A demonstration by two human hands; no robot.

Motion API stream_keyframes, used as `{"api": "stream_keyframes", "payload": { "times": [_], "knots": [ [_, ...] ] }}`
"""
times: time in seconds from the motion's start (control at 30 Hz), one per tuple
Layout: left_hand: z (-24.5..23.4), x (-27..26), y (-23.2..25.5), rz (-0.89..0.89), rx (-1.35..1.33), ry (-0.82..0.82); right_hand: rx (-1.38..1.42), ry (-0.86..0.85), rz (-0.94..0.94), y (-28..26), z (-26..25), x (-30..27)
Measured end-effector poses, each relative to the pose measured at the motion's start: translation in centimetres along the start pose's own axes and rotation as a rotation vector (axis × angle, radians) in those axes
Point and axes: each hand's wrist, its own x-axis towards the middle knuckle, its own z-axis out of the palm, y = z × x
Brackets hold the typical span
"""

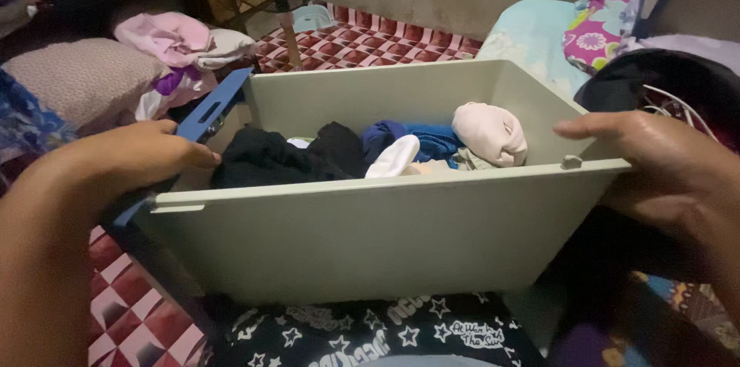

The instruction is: The person folds clothes taken from an open storage bin, untangles a white charging cable and charger, and places the folded clothes and cable into a dark backpack on the bed. They then adjust the packed items inside the backpack.

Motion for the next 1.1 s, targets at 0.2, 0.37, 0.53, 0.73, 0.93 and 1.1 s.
{"api": "stream_keyframes", "payload": {
  "times": [0.2, 0.37, 0.53, 0.73, 0.93, 1.1],
  "knots": [
    [0.0, 0.1, -0.2, -0.055, -0.066, 0.014, 0.335, 0.055, -0.298, 1.1, 1.0, -0.4],
    [-0.7, -1.2, 0.3, -0.014, -0.086, 0.005, 0.444, 0.076, -0.429, 3.1, 3.0, -2.4],
    [-0.9, -3.0, 0.8, -0.072, -0.177, 0.051, 0.403, 0.125, -0.201, 3.1, 4.3, -3.4],
    [-0.7, -2.0, 0.3, 0.046, -0.387, 0.108, 0.313, 0.088, 0.013, -1.7, 5.2, -0.4],
    [-0.5, 1.9, 2.5, 0.082, -0.485, 0.148, 0.188, 0.225, 0.107, -2.8, 4.0, 0.6],
    [0.4, 3.5, 7.9, 0.172, -0.636, 0.22, -0.117, 0.168, -0.382, -1.9, -0.9, 6.3]
  ]
}}
